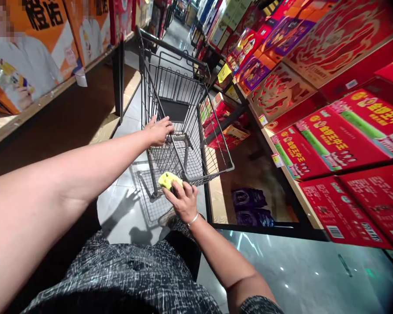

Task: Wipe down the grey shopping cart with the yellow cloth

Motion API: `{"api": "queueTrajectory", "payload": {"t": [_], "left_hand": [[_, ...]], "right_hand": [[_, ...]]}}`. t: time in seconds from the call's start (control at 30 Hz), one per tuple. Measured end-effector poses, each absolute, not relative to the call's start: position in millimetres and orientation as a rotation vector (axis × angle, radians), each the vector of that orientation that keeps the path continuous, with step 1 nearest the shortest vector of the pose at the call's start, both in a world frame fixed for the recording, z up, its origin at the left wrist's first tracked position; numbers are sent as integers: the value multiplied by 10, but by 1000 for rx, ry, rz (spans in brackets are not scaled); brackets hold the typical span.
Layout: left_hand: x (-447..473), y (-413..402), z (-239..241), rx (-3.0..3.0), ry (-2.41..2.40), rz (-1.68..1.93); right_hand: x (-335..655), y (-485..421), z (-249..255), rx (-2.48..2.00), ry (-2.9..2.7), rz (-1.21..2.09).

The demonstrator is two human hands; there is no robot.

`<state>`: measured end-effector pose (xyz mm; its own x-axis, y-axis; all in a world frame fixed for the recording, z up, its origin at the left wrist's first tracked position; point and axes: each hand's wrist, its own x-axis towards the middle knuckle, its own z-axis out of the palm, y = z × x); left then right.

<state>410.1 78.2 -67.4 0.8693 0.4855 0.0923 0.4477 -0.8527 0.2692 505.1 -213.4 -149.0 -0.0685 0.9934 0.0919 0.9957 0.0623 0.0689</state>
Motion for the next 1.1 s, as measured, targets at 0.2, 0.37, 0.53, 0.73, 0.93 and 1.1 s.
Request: {"api": "queueTrajectory", "payload": {"t": [0.2, 0.37, 0.53, 0.73, 0.93, 1.1], "left_hand": [[3786, 575, -701, 2702, 679, 309], [3388, 128, -648, 2523, 395, 277], [2999, -23, -861, 2358, 446, 444], [2809, 25, -1088, 2505, 471, 522], [2766, 73, -1167, 2472, 463, 686], [2798, 48, -1192, 2473, 525, 686]], "right_hand": [[4608, -2200, -1754, -2190, -2489, 161], [4214, -2197, -1481, -1943, -2445, -51], [4262, -1879, -990, -2059, -2115, -339], [4622, -1913, -939, -2107, -2167, -322], [5346, -2525, -819, -2247, -2012, -487], [5477, -2695, -1011, -2270, -1787, -609]]}}
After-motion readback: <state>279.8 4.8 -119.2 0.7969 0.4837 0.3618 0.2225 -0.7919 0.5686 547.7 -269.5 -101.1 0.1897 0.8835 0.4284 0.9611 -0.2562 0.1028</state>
